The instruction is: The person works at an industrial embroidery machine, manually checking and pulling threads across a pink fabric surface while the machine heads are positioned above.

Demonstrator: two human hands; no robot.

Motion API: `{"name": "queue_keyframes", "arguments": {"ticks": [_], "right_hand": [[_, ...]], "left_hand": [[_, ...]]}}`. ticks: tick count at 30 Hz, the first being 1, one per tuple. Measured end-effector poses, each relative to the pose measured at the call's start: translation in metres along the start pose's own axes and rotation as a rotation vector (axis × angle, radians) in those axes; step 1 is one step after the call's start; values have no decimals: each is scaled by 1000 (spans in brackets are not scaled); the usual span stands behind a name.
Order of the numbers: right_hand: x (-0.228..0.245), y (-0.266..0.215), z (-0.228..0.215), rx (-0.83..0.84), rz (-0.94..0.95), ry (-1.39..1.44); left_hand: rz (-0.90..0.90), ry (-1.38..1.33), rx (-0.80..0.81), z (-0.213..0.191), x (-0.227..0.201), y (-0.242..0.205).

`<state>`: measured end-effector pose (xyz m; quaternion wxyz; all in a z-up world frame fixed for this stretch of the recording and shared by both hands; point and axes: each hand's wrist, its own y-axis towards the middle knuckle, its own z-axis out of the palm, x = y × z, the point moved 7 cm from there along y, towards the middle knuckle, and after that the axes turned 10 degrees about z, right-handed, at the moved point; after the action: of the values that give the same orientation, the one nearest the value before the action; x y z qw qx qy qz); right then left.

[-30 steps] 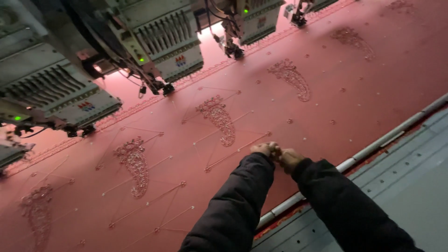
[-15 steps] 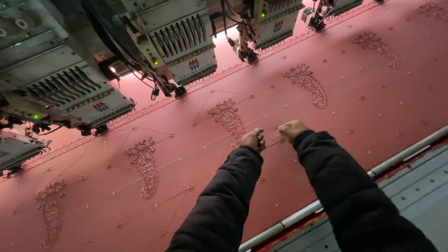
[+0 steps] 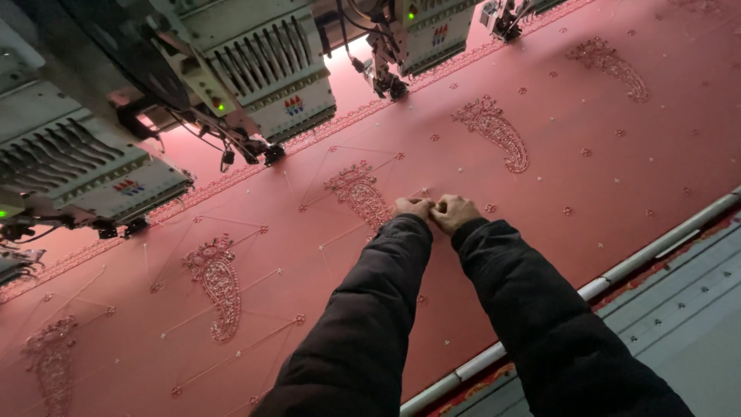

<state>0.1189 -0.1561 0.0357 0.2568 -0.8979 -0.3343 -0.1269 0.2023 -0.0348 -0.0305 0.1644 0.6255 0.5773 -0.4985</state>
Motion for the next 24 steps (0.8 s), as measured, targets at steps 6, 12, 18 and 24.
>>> {"name": "queue_keyframes", "arguments": {"ticks": [6, 12, 18, 24], "right_hand": [[-14, 26, 14, 47, -37, -5], [-15, 14, 8, 188, -40, -30], [-18, 7, 12, 82, -261, -117], [13, -58, -21, -49, -234, -116]], "left_hand": [[-37, -8, 9, -5, -18, 0], [-17, 33, -53, 1, 8, 18], [23, -244, -39, 52, 24, 44], [-176, -812, 38, 92, 56, 59]]}}
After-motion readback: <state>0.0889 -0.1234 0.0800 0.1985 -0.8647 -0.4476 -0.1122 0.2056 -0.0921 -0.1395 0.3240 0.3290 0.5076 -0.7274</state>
